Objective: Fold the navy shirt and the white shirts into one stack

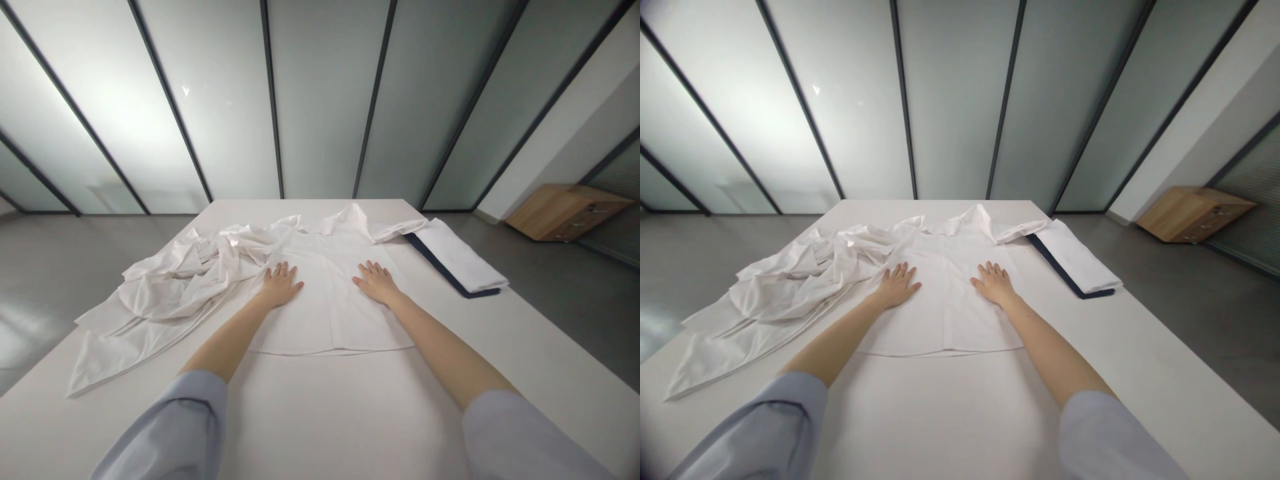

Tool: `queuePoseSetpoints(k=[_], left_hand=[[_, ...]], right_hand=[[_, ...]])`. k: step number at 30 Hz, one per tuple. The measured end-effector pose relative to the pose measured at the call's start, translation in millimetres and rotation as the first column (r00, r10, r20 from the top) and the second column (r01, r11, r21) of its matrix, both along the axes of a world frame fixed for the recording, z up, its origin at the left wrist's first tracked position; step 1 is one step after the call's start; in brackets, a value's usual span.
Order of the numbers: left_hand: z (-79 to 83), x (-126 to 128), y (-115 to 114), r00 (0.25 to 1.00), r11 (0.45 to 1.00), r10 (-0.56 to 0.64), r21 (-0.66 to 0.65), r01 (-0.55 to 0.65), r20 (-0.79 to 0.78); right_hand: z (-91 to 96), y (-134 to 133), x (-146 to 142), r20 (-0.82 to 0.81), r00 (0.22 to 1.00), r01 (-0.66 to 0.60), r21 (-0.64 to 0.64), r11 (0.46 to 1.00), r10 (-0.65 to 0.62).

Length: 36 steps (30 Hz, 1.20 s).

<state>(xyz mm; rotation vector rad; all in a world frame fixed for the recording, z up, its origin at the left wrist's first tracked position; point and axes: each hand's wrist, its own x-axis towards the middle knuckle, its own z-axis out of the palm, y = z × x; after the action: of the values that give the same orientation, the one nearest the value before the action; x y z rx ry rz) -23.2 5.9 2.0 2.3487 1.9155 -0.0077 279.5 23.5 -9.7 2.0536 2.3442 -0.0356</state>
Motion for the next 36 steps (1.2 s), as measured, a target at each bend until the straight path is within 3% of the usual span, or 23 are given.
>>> queuePoseSetpoints(k=[4, 8, 11, 13, 16, 19, 22, 31, 36], left_hand=[[18.9, -1, -13, 0.997, 0.994, -0.029, -0.105, 0.022, -0.072], [42.6, -3, -19, 0.992, 0.968, -0.119, -0.226, 0.108, -0.036], [51.8, 1, -13, 0.993, 0.978, -0.12, -0.174, 0.116, -0.008], [47.9, 6, -4, 0.991, 0.991, -0.129, -0.047, 0.127, -0.026], [28.1, 8, 10, 0.992, 0.982, -0.118, 0.141, 0.124, -0.044], [5.1, 2, 19, 0.998, 0.989, -0.06, 0.133, 0.063, -0.031], [-7.5, -4, 21, 1.0, 0.997, 0.002, 0.078, 0.0, -0.026], [-5.1, 4, 4, 0.991, 0.99, 0.125, 0.068, -0.122, -0.042], [-5.5, 3, 3, 0.992, 0.989, 0.124, 0.083, -0.122, -0.02]], right_hand=[[3.0, -20, 0, 0.037, 0.998, -0.043, -0.001, 0.999, 0.043], [28.4, -32, 3, 0.101, 0.99, -0.095, -0.04, 0.995, 0.098], [43.9, -28, 6, 0.091, 0.988, -0.124, -0.005, 0.992, 0.124], [43.8, -21, 5, 0.053, 0.988, -0.15, 0.053, 0.987, 0.148], [27.5, -10, 5, 0.009, 0.996, -0.094, 0.073, 0.993, 0.093], [5.0, -2, 7, -0.033, 0.999, -0.014, 0.049, 0.999, 0.016], [-8.5, 3, 12, -0.074, 0.997, -0.015, 0.056, 0.998, 0.02], [-11.7, 18, 18, -0.232, 0.967, -0.07, 0.148, 0.987, 0.103], [-4.4, 34, 29, -0.312, 0.949, 0.036, 0.245, 0.969, 0.043]])
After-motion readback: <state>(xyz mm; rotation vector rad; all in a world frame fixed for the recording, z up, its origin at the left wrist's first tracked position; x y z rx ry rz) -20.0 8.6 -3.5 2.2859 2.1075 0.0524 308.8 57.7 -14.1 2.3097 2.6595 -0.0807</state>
